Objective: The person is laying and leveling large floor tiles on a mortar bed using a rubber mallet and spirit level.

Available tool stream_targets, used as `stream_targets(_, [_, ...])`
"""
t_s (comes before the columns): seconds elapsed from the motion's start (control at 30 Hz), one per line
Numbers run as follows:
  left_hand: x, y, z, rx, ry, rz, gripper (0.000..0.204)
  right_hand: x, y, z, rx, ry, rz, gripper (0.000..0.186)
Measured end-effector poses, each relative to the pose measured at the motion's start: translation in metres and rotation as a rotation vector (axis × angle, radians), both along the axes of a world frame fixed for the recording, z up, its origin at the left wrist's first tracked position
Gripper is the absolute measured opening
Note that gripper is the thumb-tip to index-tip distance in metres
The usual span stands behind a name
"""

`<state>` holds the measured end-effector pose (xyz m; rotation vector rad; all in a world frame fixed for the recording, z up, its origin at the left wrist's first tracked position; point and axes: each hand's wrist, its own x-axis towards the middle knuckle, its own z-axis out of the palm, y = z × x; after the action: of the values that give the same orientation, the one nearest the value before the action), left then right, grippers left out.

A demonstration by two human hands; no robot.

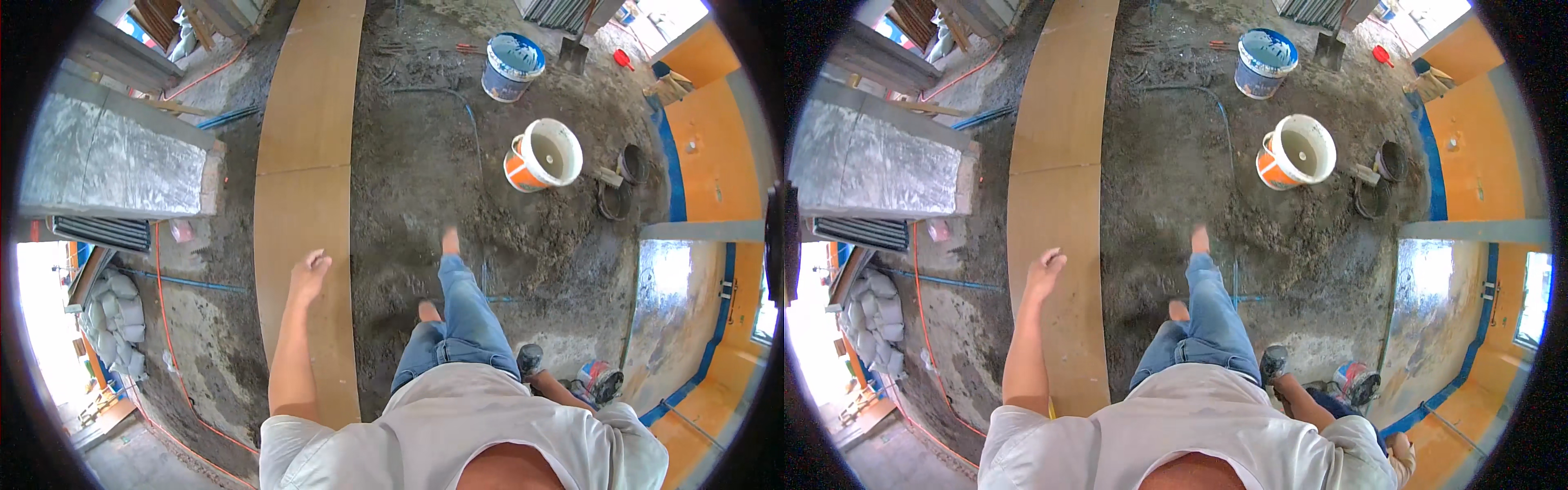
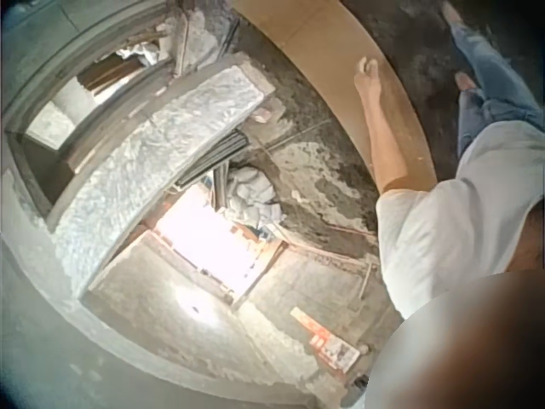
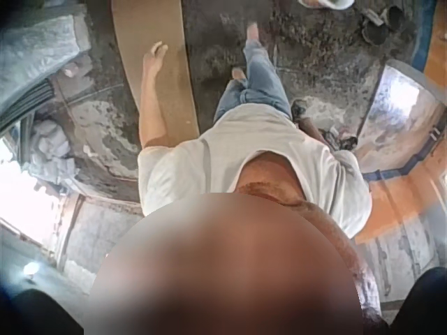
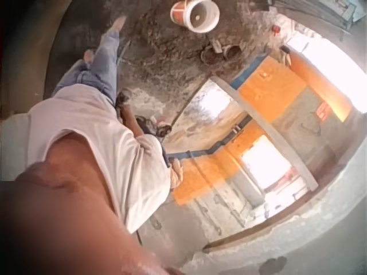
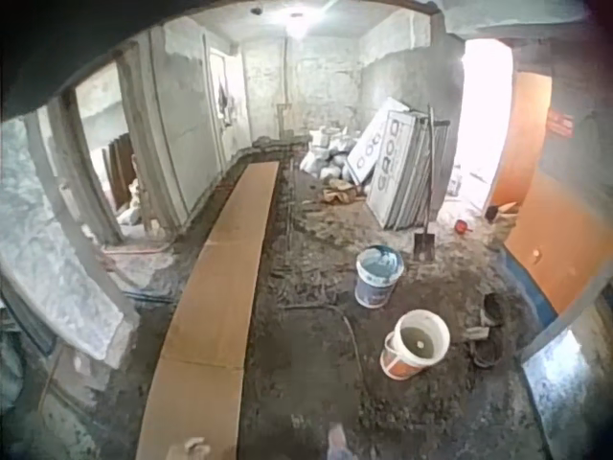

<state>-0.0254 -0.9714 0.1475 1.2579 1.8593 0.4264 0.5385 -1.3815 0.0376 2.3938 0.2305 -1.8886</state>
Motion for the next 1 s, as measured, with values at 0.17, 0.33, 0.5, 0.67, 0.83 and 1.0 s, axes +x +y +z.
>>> stream_targets(0.17, [-0.063, 0.078, -0.067, -0.066, 0.653, 0.069, 0.037, -0.042, 0.148, -0.075, 0.322, -0.106, 0.723, 0.023])
stream_targets(0.33, [-0.005, 0.134, -0.102, -0.099, 0.562, -0.127, 0.034, 0.066, 0.299, -0.060, -0.077, 0.047, 0.872, 0.015])
stream_targets(0.5, [0.136, 0.247, -0.125, 0.056, 0.171, -0.354, 0.032, 0.107, 0.523, -0.059, 0.289, 0.146, 1.877, 0.031])
stream_targets(0.67, [0.221, 0.340, -0.179, -0.060, -0.109, -0.479, 0.032, 0.029, 0.760, 0.016, 0.319, -0.404, 0.885, 0.043])
stream_targets(0.83, [0.228, 0.469, -0.184, -0.082, -0.254, -0.282, 0.034, 0.016, 0.891, -0.011, 0.285, -0.345, 0.779, 0.042])
stream_targets(1.0, [0.143, 0.558, -0.219, 0.043, -0.048, 0.086, 0.039, -0.051, 1.021, -0.024, 0.012, -0.204, 0.818, 0.052])
